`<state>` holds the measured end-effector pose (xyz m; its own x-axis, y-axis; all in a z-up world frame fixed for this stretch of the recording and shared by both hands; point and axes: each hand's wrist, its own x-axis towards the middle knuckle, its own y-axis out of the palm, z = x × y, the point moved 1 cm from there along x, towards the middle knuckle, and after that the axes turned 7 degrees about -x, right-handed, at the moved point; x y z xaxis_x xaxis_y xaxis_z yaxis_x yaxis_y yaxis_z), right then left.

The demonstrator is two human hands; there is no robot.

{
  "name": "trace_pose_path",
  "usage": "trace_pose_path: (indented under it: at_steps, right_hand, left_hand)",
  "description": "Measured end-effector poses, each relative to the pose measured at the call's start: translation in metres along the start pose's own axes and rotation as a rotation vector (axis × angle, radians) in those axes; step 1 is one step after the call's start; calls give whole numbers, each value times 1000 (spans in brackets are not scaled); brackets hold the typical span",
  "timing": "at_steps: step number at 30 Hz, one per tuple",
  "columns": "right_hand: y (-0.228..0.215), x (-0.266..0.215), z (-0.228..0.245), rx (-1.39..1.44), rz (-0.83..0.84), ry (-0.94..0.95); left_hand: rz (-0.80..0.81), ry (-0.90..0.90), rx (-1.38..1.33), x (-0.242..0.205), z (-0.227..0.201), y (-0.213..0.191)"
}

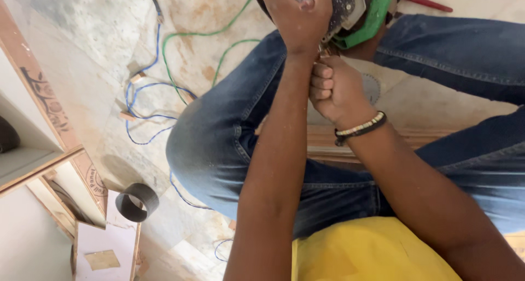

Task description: The person assembles components of a handheld woodworking tool by hand and using a screwdriver, attaching a circular saw blade to a wooden and green plastic housing.

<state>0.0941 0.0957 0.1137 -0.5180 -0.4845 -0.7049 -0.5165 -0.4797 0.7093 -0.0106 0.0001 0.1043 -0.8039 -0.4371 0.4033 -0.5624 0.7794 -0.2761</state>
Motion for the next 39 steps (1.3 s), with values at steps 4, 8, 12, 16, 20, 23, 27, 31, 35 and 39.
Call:
trace_pose_path:
  at_steps: [4, 8, 12, 16, 20, 23, 27, 31, 35, 39]
  right_hand:
    - [5, -9, 16, 61, 31, 50]
    - [11, -13, 16, 66, 4, 66]
    - [17, -20, 20, 70, 38, 111]
    - [24, -23, 24, 80, 37, 109]
    - [28, -25, 26, 19, 9, 88]
    - [26, -21, 25, 18, 27, 100]
    - [14, -18, 21, 15, -3, 88]
    - [7, -16, 22, -5, -40, 74]
    - [9, -17, 25, 28, 11, 95]
    - [16, -20, 33, -47, -74, 139]
  left_hand:
    - [-33, -7, -109, 7, -13, 3]
    - [-2, 92, -158, 13, -18, -2]
    - [52, -25, -243, 15, -10, -9]
    - [112, -27, -286, 16, -2, -14]
    - [156, -145, -352, 12, -6, -17]
    - [140, -186, -441, 10, -12, -20]
    - [52, -253, -481, 7, -28, -8]
    - [-60, -379, -560, 9, -41, 6]
    - [-147, -320, -671, 6, -30, 12]
    - [-130, -260, -631, 3, -14, 19]
